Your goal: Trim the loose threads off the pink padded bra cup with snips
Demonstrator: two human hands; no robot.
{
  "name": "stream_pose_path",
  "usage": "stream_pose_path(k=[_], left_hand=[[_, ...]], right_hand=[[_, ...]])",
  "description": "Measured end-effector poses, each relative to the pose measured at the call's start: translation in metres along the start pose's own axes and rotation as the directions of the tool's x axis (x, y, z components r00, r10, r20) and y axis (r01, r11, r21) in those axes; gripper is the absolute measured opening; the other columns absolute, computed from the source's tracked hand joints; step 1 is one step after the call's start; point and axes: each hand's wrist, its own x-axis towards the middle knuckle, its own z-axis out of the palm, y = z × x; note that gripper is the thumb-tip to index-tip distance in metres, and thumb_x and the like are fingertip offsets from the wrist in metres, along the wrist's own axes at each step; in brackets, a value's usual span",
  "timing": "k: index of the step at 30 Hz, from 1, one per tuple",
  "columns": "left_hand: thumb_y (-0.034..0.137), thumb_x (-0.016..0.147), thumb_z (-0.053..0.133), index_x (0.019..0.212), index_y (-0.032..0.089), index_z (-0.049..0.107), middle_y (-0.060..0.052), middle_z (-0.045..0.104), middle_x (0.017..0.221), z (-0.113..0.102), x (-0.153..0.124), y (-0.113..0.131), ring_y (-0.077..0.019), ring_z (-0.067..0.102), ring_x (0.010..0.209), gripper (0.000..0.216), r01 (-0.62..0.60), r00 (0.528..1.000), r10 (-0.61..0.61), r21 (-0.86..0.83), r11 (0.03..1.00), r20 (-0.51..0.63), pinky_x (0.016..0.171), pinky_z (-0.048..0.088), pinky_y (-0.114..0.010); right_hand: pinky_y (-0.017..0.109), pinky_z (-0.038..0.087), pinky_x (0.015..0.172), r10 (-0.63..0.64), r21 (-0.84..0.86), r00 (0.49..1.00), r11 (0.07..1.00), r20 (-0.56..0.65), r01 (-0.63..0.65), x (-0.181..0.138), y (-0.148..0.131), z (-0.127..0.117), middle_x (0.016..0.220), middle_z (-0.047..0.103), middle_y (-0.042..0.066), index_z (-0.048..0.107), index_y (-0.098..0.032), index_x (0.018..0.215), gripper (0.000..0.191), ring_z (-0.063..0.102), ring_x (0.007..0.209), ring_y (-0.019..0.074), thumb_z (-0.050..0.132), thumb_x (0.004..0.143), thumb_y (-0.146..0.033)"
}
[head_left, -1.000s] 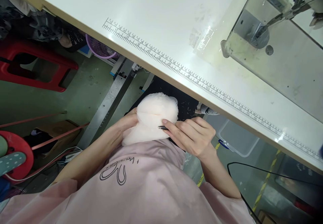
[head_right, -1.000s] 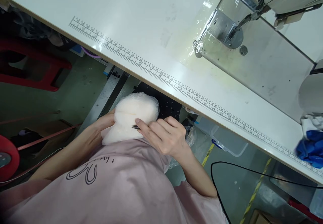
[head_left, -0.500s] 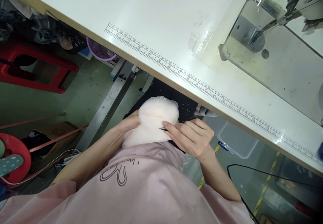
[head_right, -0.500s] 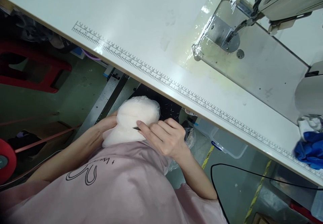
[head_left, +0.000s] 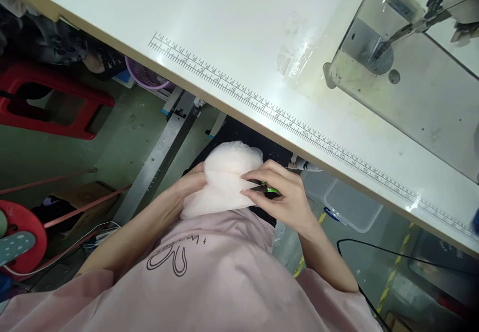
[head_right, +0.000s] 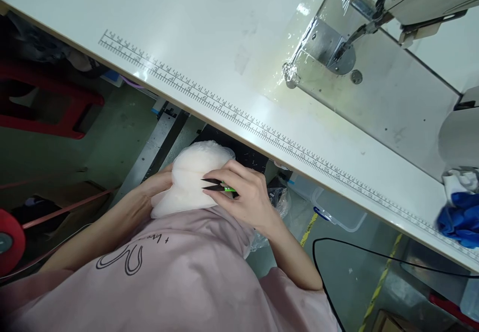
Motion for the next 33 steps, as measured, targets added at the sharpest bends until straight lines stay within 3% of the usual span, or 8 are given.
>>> stream_pose_path(k=[4,8,13,18,21,23,29,33], left_hand=[[0.009,0.06,0.08,0.103,0.016,0.077,-0.007,0.078,0.091,-0.016,0.017,-0.01,-0.0274,0.073,0.089,0.044,-0.021,0.998,0.021,0.009,1.0,0.057,0.06,0.053,-0.026],[0.009,0.065,0.077,0.115,0.017,0.075,-0.007,0.079,0.097,-0.022,0.016,-0.014,-0.0281,0.073,0.094,0.051,-0.042,0.997,0.042,0.006,0.999,0.069,0.068,0.057,-0.028],[0.015,0.059,0.084,0.117,0.021,0.075,-0.006,0.08,0.098,-0.024,0.015,-0.013,-0.0295,0.074,0.093,0.059,-0.043,0.999,0.043,0.036,0.998,-0.021,0.066,0.059,-0.028],[0.015,0.06,0.086,0.121,0.019,0.073,-0.007,0.08,0.103,-0.02,0.009,-0.006,-0.0283,0.074,0.092,0.063,-0.027,1.0,0.027,0.025,0.999,0.001,0.064,0.057,-0.026],[0.016,0.06,0.087,0.114,0.017,0.075,-0.008,0.08,0.103,-0.018,0.007,-0.003,-0.0287,0.074,0.092,0.056,-0.031,0.999,0.031,0.01,0.999,0.027,0.066,0.058,-0.027],[0.015,0.058,0.088,0.106,0.016,0.077,-0.008,0.08,0.099,-0.017,0.008,-0.003,-0.0284,0.074,0.089,0.049,-0.021,0.999,0.021,-0.003,1.0,0.03,0.065,0.057,-0.027],[0.012,0.053,0.088,0.099,0.018,0.076,-0.004,0.078,0.087,-0.017,0.011,-0.006,-0.0224,0.073,0.078,0.047,-0.013,0.999,0.012,-0.033,0.999,-0.029,0.062,0.056,-0.024],[0.019,0.054,0.09,0.1,0.016,0.077,-0.009,0.079,0.099,-0.015,0.008,-0.004,-0.0268,0.074,0.089,0.048,-0.024,0.999,0.023,-0.02,0.999,-0.041,0.069,0.059,-0.028]], right_hand=[[0.026,0.052,0.064,0.015,0.111,1.0,0.994,-0.007,-0.014,0.004,0.004,0.001,0.091,0.067,0.003,0.074,-0.021,0.104,0.012,0.065,0.078,0.0143,0.077,0.092,-0.022],[0.027,0.054,0.065,0.028,0.172,1.0,0.985,0.007,-0.029,0.006,0.007,-0.001,0.091,0.067,0.003,0.075,-0.022,0.103,0.01,0.066,0.078,0.0143,0.075,0.093,-0.018],[0.025,0.052,0.061,0.008,0.168,1.0,0.986,0.008,-0.009,0.008,0.006,-0.001,0.089,0.067,0.003,0.075,-0.021,0.1,0.007,0.065,0.075,0.0135,0.071,0.096,-0.017],[0.032,0.045,0.061,-0.146,-0.175,0.989,0.975,-0.023,0.14,0.005,0.004,-0.003,0.087,0.07,0.005,0.069,-0.017,0.121,0.029,0.062,0.071,0.0163,0.065,0.101,-0.039],[0.033,0.036,0.058,-0.251,-0.389,0.968,0.893,-0.015,0.226,0.002,0.004,-0.002,0.084,0.071,0.005,0.067,-0.016,0.123,0.028,0.062,0.068,0.0159,0.064,0.102,-0.034],[0.032,0.035,0.058,-0.289,-0.424,0.957,0.868,-0.005,0.26,0.002,0.004,-0.001,0.084,0.071,0.004,0.066,-0.017,0.123,0.027,0.062,0.068,0.0154,0.067,0.1,-0.032],[0.029,0.043,0.059,-0.272,-0.245,0.962,0.932,0.014,0.267,0.004,0.01,0.007,0.089,0.069,0.003,0.069,-0.019,0.115,0.025,0.063,0.069,0.0144,0.058,0.093,-0.012],[0.028,0.05,0.064,-0.179,-0.069,0.984,0.982,-0.007,0.178,0.006,0.012,0.007,0.092,0.069,0.003,0.073,-0.024,0.106,0.022,0.066,0.075,0.0145,0.06,0.095,-0.01]])
